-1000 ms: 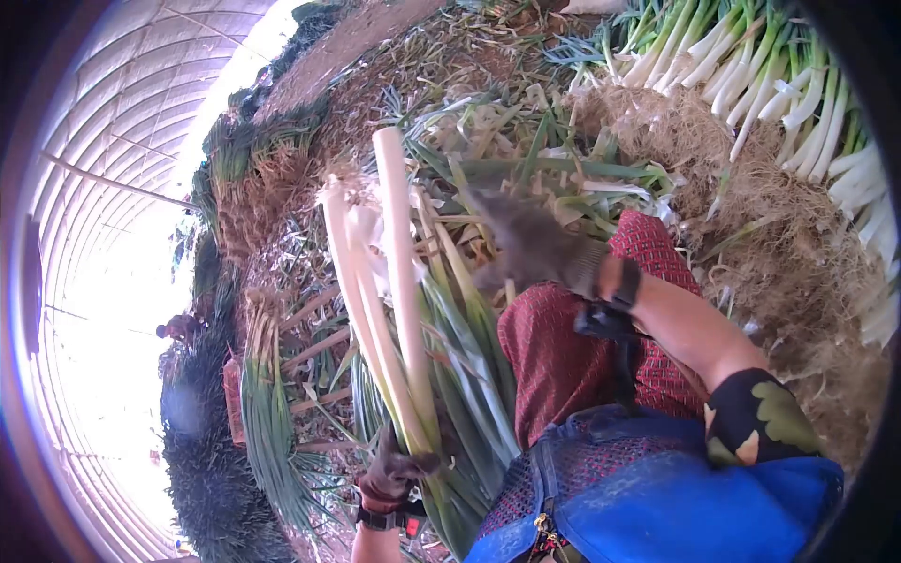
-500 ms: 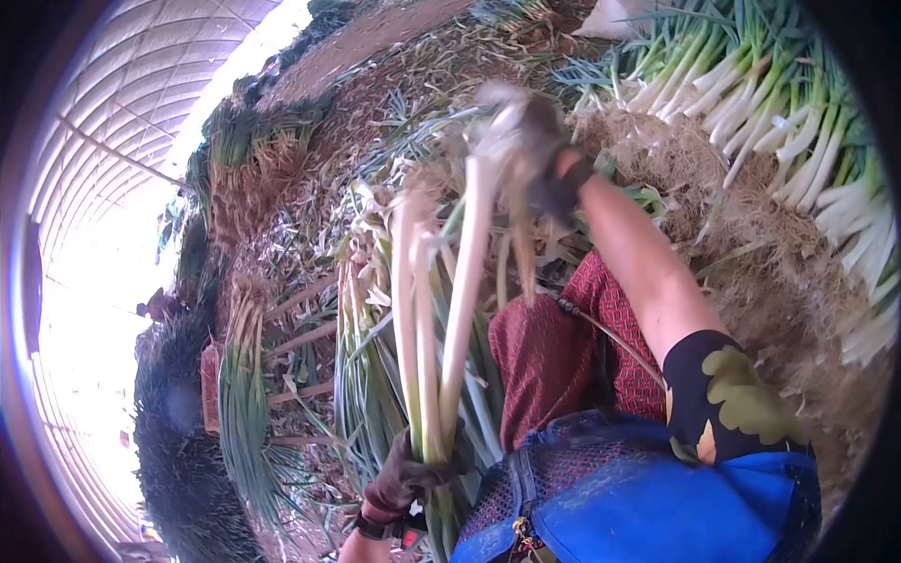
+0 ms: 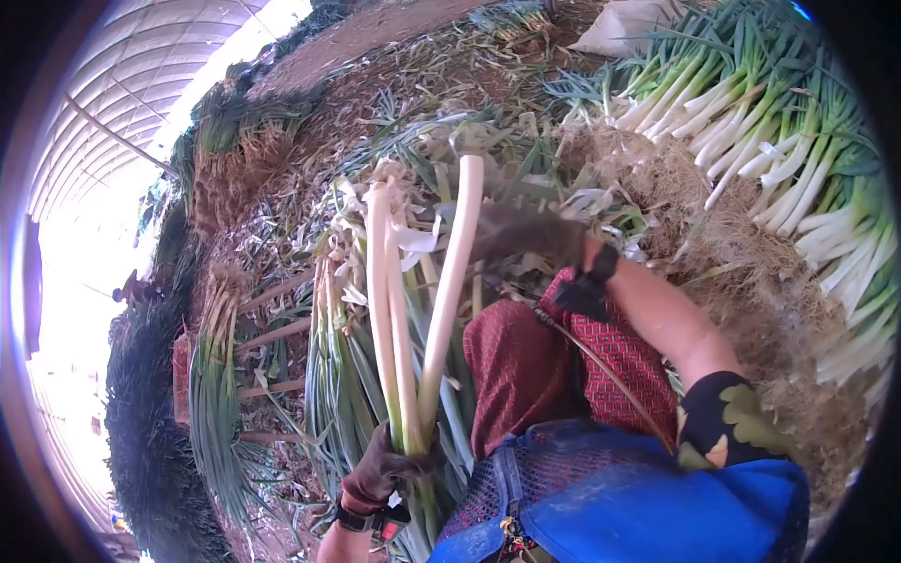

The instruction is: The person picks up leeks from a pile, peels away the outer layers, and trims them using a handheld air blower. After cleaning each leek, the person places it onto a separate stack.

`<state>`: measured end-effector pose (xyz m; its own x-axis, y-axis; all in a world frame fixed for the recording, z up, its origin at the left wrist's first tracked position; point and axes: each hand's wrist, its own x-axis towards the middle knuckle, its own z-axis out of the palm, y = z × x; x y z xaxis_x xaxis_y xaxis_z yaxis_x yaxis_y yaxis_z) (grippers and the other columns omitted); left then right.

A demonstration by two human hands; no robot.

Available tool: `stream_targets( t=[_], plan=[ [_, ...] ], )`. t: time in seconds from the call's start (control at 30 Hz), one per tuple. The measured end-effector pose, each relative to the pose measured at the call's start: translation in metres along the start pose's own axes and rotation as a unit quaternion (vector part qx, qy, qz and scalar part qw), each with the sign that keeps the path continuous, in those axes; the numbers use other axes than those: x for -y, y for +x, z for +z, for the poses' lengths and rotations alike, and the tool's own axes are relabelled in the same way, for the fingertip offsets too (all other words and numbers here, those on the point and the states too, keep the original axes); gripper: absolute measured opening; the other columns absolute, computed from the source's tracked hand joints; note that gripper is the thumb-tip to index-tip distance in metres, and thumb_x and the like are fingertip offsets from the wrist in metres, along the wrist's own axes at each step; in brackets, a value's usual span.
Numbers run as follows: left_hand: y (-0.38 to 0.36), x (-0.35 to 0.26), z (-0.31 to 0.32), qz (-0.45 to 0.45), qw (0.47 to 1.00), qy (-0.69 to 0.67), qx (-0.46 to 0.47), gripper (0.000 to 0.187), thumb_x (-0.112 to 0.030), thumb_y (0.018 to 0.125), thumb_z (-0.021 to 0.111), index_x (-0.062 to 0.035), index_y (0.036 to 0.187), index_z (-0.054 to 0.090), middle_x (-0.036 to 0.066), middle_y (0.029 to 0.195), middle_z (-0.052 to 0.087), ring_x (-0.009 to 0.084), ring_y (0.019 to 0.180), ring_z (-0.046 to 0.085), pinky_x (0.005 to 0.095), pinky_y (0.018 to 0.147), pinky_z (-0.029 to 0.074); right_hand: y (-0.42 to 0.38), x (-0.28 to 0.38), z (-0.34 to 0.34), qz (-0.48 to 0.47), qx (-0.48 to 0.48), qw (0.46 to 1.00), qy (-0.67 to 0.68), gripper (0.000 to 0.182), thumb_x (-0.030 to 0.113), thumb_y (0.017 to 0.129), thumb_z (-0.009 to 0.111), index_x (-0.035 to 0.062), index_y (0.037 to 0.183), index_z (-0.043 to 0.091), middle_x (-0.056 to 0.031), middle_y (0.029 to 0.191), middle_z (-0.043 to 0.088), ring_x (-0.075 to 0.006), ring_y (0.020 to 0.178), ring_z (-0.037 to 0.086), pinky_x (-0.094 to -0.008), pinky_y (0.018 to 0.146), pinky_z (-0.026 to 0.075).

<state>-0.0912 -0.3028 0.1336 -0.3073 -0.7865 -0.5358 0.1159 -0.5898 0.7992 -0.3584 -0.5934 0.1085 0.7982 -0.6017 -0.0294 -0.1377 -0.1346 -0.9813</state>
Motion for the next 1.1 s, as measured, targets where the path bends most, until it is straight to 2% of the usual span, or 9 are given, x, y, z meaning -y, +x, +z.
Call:
stream_targets(
  t=[0.3, 0.33, 0.43, 0.47, 0.6, 0.7, 0.73, 0.93, 1.1],
  plan=[
    [-0.009, 0.018, -0.001, 0.001, 1.000, -0.017, -0.020, 0.055, 0.001, 0.068, 0.077, 0.0023, 0.118, 0.056, 0.005, 0.092, 0.066, 0.0146, 0.080, 0.067, 0.0280, 0.074, 0.054, -0.002, -0.055, -0.069, 0.057, -0.424, 0.897, -0.109, 0.026, 0.018, 0.102, 0.053, 0.0037, 0.121, 0.063, -0.0119, 0.096, 0.073, -0.0196, 0.056, 0.068, -0.0310, 0.055, 0.059],
    [-0.011, 0.018, 0.000, 0.001, 0.999, 0.006, -0.050, 0.056, 0.001, 0.069, 0.073, 0.0033, 0.122, 0.055, 0.008, 0.096, 0.067, 0.0175, 0.084, 0.068, 0.0300, 0.077, 0.055, -0.012, -0.045, -0.083, 0.142, -0.387, 0.885, -0.216, 0.033, 0.026, 0.089, 0.065, 0.0134, 0.120, 0.070, -0.0141, 0.101, 0.073, -0.0228, 0.087, 0.072, -0.0347, 0.081, 0.058],
    [0.001, 0.022, -0.011, 0.016, 0.998, 0.029, -0.047, 0.059, 0.003, 0.078, 0.057, 0.0064, 0.136, 0.050, 0.013, 0.105, 0.067, 0.0260, 0.091, 0.070, 0.0370, 0.084, 0.058, -0.063, -0.034, -0.069, 0.116, -0.264, 0.861, -0.420, 0.043, 0.029, 0.084, 0.070, 0.0149, 0.125, 0.067, -0.0199, 0.122, 0.064, -0.0326, 0.106, 0.066, -0.0430, 0.093, 0.052],
    [0.007, 0.026, -0.019, 0.019, 1.000, 0.013, -0.021, 0.060, 0.004, 0.080, 0.055, 0.0071, 0.139, 0.047, 0.015, 0.107, 0.066, 0.0273, 0.093, 0.069, 0.0396, 0.085, 0.058, -0.062, -0.067, -0.070, -0.134, -0.330, 0.821, -0.447, 0.058, 0.032, 0.077, 0.075, 0.0137, 0.131, 0.062, -0.0187, 0.121, 0.065, -0.0341, 0.108, 0.064, -0.0431, 0.094, 0.051],
    [0.042, 0.053, -0.042, 0.168, 0.959, 0.229, 0.022, 0.030, -0.018, 0.094, 0.061, 0.0021, 0.115, 0.065, 0.015, 0.101, 0.071, 0.0226, 0.068, 0.065, 0.0354, 0.059, 0.054, -0.061, 0.028, 0.019, -0.261, -0.252, 0.770, -0.524, 0.064, 0.017, 0.069, 0.077, 0.0138, 0.131, 0.060, -0.0126, 0.127, 0.061, -0.0287, 0.114, 0.061, -0.0440, 0.095, 0.050],
    [0.081, 0.088, -0.071, 0.062, 0.995, 0.080, 0.028, 0.032, -0.017, 0.095, 0.057, -0.0016, 0.123, 0.061, 0.016, 0.107, 0.072, 0.0193, 0.069, 0.065, 0.0321, 0.057, 0.053, -0.060, 0.040, 0.086, -0.394, -0.056, 0.736, -0.547, 0.067, 0.017, 0.073, 0.074, 0.0179, 0.137, 0.055, -0.0096, 0.132, 0.059, -0.0260, 0.119, 0.059, -0.0461, 0.102, 0.047],
    [0.076, 0.074, -0.057, 0.018, 0.999, 0.045, 0.022, 0.034, -0.017, 0.096, 0.058, -0.0029, 0.126, 0.059, 0.016, 0.106, 0.072, 0.0171, 0.070, 0.065, 0.0298, 0.057, 0.052, -0.055, 0.021, 0.107, -0.450, -0.148, 0.631, -0.614, 0.069, 0.018, 0.079, 0.068, 0.0208, 0.144, 0.047, -0.0096, 0.137, 0.054, -0.0247, 0.121, 0.056, -0.0451, 0.106, 0.044],
    [0.074, 0.034, -0.026, -0.001, 0.993, 0.096, 0.072, 0.046, -0.015, 0.091, 0.071, -0.0056, 0.132, 0.053, 0.010, 0.110, 0.070, 0.0101, 0.074, 0.063, 0.0208, 0.059, 0.048, -0.027, -0.009, 0.137, -0.490, -0.129, 0.646, -0.571, 0.012, 0.023, 0.069, 0.068, 0.0155, 0.068, 0.059, 0.0013, 0.061, 0.055, -0.0240, 0.060, 0.059, -0.0417, 0.062, 0.048],
    [0.008, -0.054, 0.016, 0.285, 0.724, 0.608, -0.160, 0.057, -0.017, 0.086, 0.077, -0.0046, 0.137, 0.054, 0.019, 0.117, 0.065, 0.0301, 0.105, 0.061, 0.0395, 0.092, 0.048, -0.010, -0.005, 0.103, -0.433, -0.191, 0.672, -0.570, 0.013, 0.023, 0.063, 0.070, 0.0187, 0.067, 0.058, 0.0013, 0.062, 0.055, -0.0220, 0.063, 0.060, -0.0387, 0.064, 0.048]
  ],
)
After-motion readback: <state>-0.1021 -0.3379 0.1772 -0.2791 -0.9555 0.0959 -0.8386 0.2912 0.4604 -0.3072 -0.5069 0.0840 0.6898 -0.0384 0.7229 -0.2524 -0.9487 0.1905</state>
